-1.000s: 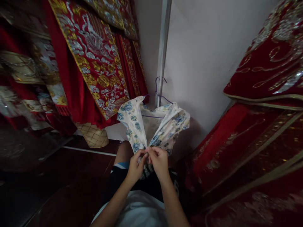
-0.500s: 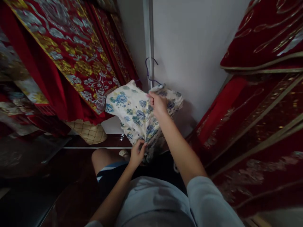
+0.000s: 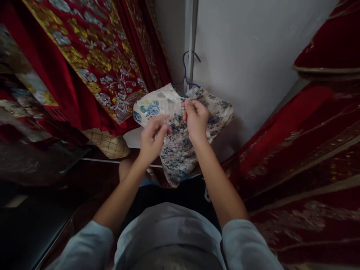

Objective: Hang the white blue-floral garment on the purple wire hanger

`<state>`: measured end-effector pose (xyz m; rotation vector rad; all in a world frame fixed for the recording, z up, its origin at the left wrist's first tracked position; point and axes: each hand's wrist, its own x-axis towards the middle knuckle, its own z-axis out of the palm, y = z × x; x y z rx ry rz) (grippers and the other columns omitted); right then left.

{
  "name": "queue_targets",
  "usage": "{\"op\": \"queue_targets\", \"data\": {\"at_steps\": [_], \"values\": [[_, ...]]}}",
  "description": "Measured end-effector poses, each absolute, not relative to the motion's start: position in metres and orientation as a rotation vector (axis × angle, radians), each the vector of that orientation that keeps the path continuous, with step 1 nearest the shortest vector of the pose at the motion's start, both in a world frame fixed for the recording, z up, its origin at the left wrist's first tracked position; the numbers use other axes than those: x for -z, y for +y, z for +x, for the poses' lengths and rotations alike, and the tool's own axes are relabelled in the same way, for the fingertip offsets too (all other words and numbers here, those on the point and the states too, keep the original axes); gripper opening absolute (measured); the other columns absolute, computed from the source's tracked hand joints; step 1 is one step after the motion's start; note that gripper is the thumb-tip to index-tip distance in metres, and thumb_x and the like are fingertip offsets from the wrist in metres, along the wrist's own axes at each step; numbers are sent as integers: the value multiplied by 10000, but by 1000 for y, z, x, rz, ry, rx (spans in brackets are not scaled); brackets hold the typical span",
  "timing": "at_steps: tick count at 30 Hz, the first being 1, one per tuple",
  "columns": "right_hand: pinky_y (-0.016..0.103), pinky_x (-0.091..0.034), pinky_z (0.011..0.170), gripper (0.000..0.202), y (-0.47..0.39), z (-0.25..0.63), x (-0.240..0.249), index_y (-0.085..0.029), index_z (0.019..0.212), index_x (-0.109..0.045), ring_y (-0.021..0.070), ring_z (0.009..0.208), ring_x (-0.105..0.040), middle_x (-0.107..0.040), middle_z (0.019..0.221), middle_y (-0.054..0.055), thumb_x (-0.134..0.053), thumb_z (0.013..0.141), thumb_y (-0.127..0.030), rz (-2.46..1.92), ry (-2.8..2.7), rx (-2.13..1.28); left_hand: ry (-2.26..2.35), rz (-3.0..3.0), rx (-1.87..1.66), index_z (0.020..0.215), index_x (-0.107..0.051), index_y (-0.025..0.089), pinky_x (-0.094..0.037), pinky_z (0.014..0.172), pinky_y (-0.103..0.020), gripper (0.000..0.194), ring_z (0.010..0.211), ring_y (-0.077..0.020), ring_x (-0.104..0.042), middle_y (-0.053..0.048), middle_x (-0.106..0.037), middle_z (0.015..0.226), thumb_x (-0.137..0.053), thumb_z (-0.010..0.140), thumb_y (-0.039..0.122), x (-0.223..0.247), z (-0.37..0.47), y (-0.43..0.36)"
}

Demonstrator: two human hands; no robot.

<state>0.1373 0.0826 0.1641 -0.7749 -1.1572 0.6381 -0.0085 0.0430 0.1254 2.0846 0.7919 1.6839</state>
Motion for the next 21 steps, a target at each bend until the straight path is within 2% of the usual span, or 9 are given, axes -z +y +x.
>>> {"op": "queue_targets", "data": {"at_steps": [2,6,8,16,18,21], "values": [[207,-315,423,360,81,138,-166,-208,742,-572,81,422,-436,-405,476,-64,-532,898,-530,-769,-1204,-611,741,2288,-1652,1258,-550,218,-489,774,-309,316,769,-157,-628,-34,-663,862,-439,973,295,-172,-3,60],[221,-302,433,360,83,139,-171,-206,716,-569,90,435,-427,-426,479,-57,-562,877,-527,-773,-1264,-557,769,2617,-1504,990,-648,171,-477,798,-321,186,839,-188,-629,-52,-673,842,-478,938,225,-218,7,87],[223,-281,427,364,85,141,-170,-206,679,-558,89,427,-402,-421,470,-58,-597,853,-523,-787,-1243,-551,797,2654,-1505,896,-647,161,-472,811,-324,172,854,-196,-629,-56,-667,820,-480,923,189,-223,9,94],[212,-269,454,284,85,140,-171,-211,678,-579,83,451,-371,-412,496,-60,-650,835,-436,-795,-1140,-721,740,2517,-1354,832,-644,145,-466,807,-337,64,777,-202,-643,-6,-607,675,-589,845,175,-219,8,103],[212,-262,466,262,89,141,-171,-204,656,-575,83,470,-368,-413,504,-58,-660,829,-382,-814,-1167,-694,761,2532,-1412,827,-636,150,-463,815,-333,73,806,-205,-644,-12,-617,695,-596,856,203,-219,8,100],[218,-239,480,265,97,145,-159,-188,583,-559,84,490,-347,-408,492,-57,-654,805,-298,-900,-1246,-582,812,2418,-1676,903,-618,157,-462,823,-310,129,861,-183,-637,-20,-635,783,-560,912,272,-219,-5,103]]}}
